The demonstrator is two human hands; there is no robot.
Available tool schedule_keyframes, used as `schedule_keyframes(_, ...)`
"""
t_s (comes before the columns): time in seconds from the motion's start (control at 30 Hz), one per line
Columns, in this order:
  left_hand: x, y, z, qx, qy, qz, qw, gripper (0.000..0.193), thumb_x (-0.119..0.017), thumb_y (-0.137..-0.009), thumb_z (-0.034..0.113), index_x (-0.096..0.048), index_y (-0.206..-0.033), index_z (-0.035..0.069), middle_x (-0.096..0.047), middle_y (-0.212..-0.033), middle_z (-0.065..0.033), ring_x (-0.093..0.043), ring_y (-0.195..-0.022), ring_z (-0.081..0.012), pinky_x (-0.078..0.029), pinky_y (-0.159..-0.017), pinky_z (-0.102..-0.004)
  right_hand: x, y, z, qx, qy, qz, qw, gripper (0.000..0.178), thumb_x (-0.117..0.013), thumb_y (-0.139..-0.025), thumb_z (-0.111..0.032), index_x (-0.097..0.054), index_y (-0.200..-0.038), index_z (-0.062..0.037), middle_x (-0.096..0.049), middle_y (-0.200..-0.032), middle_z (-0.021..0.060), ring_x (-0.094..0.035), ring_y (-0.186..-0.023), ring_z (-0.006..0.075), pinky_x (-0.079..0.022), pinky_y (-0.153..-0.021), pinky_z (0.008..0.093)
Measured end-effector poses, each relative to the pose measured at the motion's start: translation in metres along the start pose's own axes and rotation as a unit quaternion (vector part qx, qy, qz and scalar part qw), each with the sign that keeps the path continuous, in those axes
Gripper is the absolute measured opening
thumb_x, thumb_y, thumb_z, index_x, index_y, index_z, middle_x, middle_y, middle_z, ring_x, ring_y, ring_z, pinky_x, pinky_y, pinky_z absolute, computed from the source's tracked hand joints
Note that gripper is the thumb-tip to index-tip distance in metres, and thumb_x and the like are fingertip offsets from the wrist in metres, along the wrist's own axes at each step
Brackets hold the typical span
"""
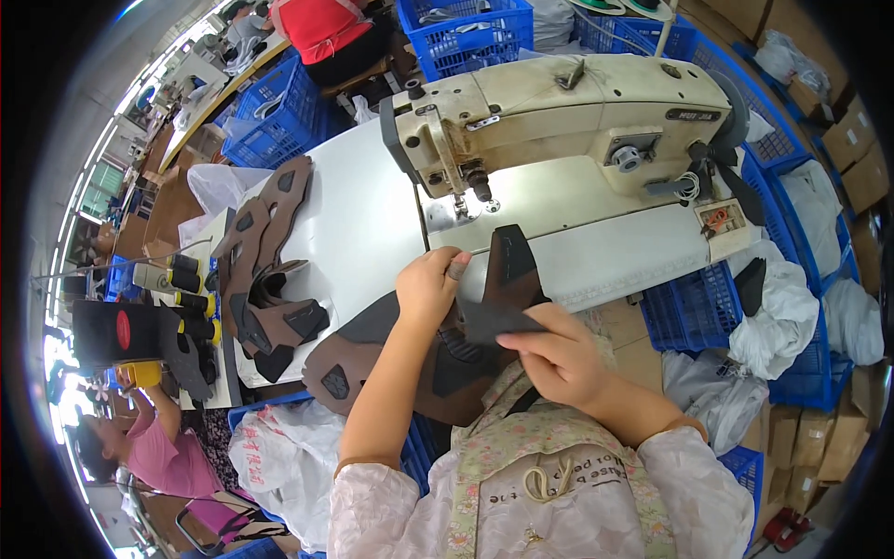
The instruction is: Operator loads thread onto a sewing machine and سپس stitches together leather and fabric components of a shoe upper.
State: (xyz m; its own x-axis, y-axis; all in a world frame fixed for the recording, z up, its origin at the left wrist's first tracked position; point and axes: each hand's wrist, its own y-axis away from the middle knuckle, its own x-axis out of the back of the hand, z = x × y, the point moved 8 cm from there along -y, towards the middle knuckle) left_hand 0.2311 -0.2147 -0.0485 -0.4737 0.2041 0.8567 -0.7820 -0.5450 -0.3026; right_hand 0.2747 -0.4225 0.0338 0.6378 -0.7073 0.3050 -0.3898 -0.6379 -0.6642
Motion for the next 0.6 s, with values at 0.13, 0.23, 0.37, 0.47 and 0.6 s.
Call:
schedule_keyframes(0.13,-0.006,0.003,-0.012,0.082,0.281,-0.023,0.956,0.046,-0.043,-0.1,0.042,-0.07,-0.1,0.005,-0.065,-0.073,-0.0104,-0.064,-0.07,-0.0241,-0.049,-0.068,-0.0334,-0.04,0.019,0.077,-0.236,-0.09,-0.021,0.967,0.023,-0.053,-0.088,0.004,-0.065,-0.107,-0.004,-0.06,-0.104,0.0114,-0.06,-0.091,0.0227,-0.047,-0.081,0.0311)
schedule_keyframes(0.23,-0.002,0.004,-0.013,0.0,0.291,0.079,0.954,0.04,-0.053,-0.097,0.039,-0.067,-0.089,0.003,-0.061,-0.066,-0.0123,-0.06,-0.062,-0.026,-0.047,-0.062,-0.0348,-0.051,0.016,0.084,-0.224,-0.089,-0.012,0.97,0.024,-0.052,-0.088,0.004,-0.062,-0.109,-0.0037,-0.059,-0.104,0.0122,-0.06,-0.093,0.0257,-0.047,-0.081,0.0323)
schedule_keyframes(0.37,0.001,-0.001,-0.017,0.038,0.219,0.008,0.975,0.036,-0.068,-0.089,0.025,-0.051,-0.069,0.0,-0.05,-0.059,-0.0168,-0.048,-0.053,-0.0309,-0.04,-0.053,-0.039,-0.059,0.001,0.088,-0.161,-0.067,-0.076,0.982,0.034,-0.057,-0.085,0.0,-0.058,-0.118,-0.0041,-0.057,-0.119,0.0168,-0.054,-0.113,0.0331,-0.042,-0.097,0.0391)
schedule_keyframes(0.47,0.0,0.001,-0.018,0.035,0.192,0.004,0.981,0.037,-0.068,-0.089,0.027,-0.051,-0.07,0.0,-0.051,-0.059,-0.0164,-0.047,-0.054,-0.0323,-0.04,-0.053,-0.0383,-0.026,-0.02,0.103,-0.101,0.151,-0.011,0.983,0.042,-0.063,-0.084,-0.011,-0.056,-0.125,-0.0058,-0.052,-0.131,0.0162,-0.046,-0.124,0.0366,-0.035,-0.104,0.047)
schedule_keyframes(0.6,-0.002,-0.006,-0.015,0.034,0.128,0.012,0.991,0.037,-0.066,-0.09,0.029,-0.052,-0.07,0.001,-0.054,-0.061,-0.0181,-0.052,-0.056,-0.0361,-0.042,-0.055,-0.0415,-0.03,-0.017,0.137,-0.063,0.262,-0.08,0.96,0.041,-0.067,-0.082,-0.019,-0.058,-0.12,-0.007,-0.054,-0.13,0.014,-0.045,-0.124,0.0353,-0.034,-0.103,0.0487)
